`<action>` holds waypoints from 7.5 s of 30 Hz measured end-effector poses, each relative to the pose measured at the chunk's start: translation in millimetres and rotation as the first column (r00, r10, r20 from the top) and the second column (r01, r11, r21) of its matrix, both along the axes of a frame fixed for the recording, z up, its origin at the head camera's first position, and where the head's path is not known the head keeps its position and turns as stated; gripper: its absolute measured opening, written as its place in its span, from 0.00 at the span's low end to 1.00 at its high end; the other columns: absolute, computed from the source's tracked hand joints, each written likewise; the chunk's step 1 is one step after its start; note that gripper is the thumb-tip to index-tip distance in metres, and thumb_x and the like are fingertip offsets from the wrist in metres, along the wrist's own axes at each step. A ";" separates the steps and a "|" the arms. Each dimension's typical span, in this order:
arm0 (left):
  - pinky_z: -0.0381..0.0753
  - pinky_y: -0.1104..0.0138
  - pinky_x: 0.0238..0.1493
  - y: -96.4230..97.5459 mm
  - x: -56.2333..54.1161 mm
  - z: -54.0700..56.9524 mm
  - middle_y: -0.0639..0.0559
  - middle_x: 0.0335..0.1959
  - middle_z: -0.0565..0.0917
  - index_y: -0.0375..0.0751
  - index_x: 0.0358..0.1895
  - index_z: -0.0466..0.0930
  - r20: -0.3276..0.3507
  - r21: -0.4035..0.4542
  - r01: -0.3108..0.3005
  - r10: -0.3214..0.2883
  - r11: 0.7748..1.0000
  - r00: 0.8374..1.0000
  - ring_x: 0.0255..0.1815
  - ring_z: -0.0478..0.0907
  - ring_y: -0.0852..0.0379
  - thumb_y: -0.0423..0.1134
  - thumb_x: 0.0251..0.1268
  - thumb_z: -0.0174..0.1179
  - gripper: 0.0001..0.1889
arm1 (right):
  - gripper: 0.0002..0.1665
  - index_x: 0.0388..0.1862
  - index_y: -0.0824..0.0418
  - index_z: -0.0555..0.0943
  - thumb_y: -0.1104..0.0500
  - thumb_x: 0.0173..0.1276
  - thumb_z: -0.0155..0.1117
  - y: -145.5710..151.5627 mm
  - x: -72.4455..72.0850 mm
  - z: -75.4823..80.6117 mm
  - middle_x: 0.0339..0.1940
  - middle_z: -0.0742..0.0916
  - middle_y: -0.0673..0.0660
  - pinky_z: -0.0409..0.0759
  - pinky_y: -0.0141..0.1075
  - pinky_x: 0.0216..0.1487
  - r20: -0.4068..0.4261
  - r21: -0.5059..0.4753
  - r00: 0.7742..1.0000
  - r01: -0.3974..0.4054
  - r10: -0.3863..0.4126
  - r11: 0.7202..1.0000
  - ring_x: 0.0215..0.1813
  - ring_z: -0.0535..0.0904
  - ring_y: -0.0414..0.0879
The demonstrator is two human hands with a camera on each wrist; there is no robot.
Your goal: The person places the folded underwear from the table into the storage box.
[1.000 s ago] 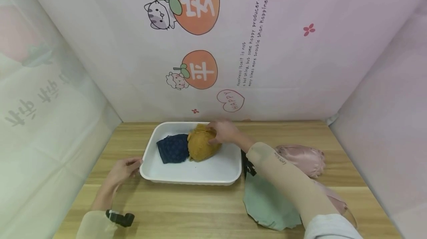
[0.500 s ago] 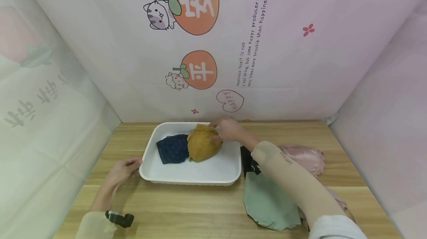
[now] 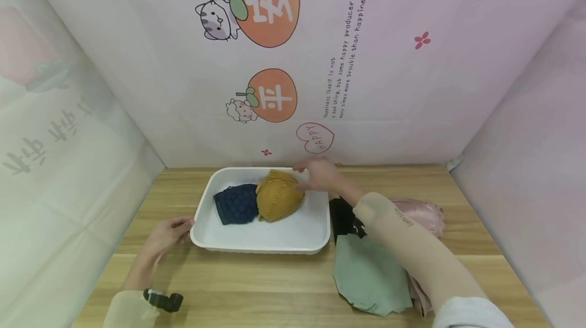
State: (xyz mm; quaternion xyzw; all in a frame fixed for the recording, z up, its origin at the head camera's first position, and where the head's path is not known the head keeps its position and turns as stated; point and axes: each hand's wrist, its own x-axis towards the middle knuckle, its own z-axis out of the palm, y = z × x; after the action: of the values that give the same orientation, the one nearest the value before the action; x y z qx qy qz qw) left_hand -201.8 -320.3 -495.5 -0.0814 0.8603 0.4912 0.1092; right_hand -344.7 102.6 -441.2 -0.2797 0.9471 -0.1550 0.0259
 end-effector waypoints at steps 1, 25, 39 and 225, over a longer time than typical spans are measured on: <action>0.81 0.67 0.36 -0.1 0.1 0.2 0.55 0.33 0.83 0.29 0.64 0.75 0.000 -0.002 0.002 -0.002 1.000 1.000 0.34 0.78 0.59 0.49 0.75 0.56 0.27 | 0.34 0.62 0.50 0.81 0.39 0.59 0.75 1.4 0.1 0.5 0.55 0.87 0.50 0.78 0.47 0.64 -0.003 0.003 1.000 0.001 -0.001 1.000 0.59 0.80 0.49; 0.82 0.67 0.36 1.1 1.4 3.3 0.54 0.35 0.83 0.27 0.65 0.74 -0.009 -0.014 0.014 -0.014 1.000 1.000 0.33 0.77 0.60 0.47 0.76 0.56 0.26 | 0.31 0.61 0.49 0.81 0.40 0.61 0.73 38.1 9.9 19.8 0.60 0.85 0.49 0.75 0.48 0.68 -0.018 0.040 0.999 0.035 -0.034 0.999 0.63 0.78 0.50; 0.83 0.67 0.36 1.9 3.4 2.6 0.51 0.38 0.84 0.26 0.64 0.74 -0.016 0.005 0.016 -0.016 1.000 1.000 0.34 0.77 0.60 0.46 0.76 0.56 0.26 | 0.32 0.61 0.49 0.82 0.39 0.60 0.74 56.1 11.9 22.1 0.60 0.85 0.50 0.76 0.48 0.66 -0.007 -0.015 0.997 0.073 -0.073 0.997 0.63 0.78 0.50; 0.82 0.67 0.35 -0.5 0.4 0.0 0.52 0.35 0.85 0.25 0.63 0.75 -0.042 0.007 0.036 -0.036 0.999 0.998 0.35 0.79 0.60 0.43 0.76 0.55 0.24 | 0.23 0.45 0.60 0.87 0.46 0.58 0.75 180.9 52.2 -36.6 0.46 0.89 0.58 0.73 0.61 0.61 -0.120 0.102 0.992 -0.015 0.028 0.995 0.51 0.83 0.56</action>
State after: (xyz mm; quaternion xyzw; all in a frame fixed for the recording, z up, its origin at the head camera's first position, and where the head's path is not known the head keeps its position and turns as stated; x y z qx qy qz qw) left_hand -201.4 -320.8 -495.4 -0.0552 0.8617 0.4943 0.1005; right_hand -292.4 283.5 -477.8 -0.2973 0.9505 -0.0892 -0.0161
